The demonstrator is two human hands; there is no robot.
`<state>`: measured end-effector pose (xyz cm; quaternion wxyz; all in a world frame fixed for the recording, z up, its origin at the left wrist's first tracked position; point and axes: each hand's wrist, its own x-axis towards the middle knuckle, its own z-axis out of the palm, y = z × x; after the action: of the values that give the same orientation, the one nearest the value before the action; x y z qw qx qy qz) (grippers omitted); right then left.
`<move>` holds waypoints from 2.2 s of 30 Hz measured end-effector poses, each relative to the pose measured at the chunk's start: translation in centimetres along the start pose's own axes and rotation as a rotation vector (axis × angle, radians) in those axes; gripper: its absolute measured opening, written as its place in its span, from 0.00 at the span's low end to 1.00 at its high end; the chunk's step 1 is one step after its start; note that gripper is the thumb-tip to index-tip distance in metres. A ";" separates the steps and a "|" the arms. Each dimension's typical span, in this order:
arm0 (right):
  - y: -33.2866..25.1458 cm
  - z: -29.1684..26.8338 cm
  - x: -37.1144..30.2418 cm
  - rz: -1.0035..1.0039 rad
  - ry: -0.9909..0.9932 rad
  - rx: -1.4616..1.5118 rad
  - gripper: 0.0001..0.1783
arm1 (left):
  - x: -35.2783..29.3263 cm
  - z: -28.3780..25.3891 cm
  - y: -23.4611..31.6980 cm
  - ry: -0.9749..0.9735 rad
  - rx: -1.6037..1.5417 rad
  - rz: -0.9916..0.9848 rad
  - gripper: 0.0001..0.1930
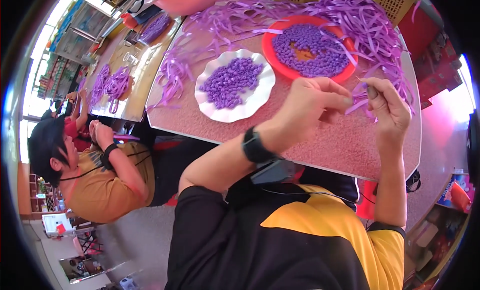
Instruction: Assembling toy components by tying purple ribbons and arranging small beads.
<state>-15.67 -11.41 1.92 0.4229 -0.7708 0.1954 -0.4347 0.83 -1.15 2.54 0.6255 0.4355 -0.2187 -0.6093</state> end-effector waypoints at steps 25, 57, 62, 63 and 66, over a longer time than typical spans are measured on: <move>0.3 -0.2 0.2 0.415 -0.219 0.278 0.10 | -5.5 -12.6 4.9 0.060 2.041 0.711 0.03; -0.6 0.0 -0.4 0.187 -0.075 0.105 0.13 | 1.9 0.4 -2.3 -0.123 -0.483 0.108 0.08; -0.1 0.2 -0.3 0.120 -0.049 0.100 0.12 | 2.2 0.3 -2.6 -0.138 -0.489 0.126 0.08; -0.6 0.0 -0.1 0.184 -0.084 0.096 0.12 | 2.2 0.3 -2.6 -0.136 -0.489 0.134 0.08; -0.3 0.2 -0.3 0.193 -0.083 0.101 0.12 | 1.8 0.9 -2.5 -0.112 -0.482 0.144 0.08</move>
<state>-15.73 -10.98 1.92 0.5090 -0.7432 0.2289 -0.3691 -1.05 -2.80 0.52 0.7401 0.2227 -0.1317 -0.6207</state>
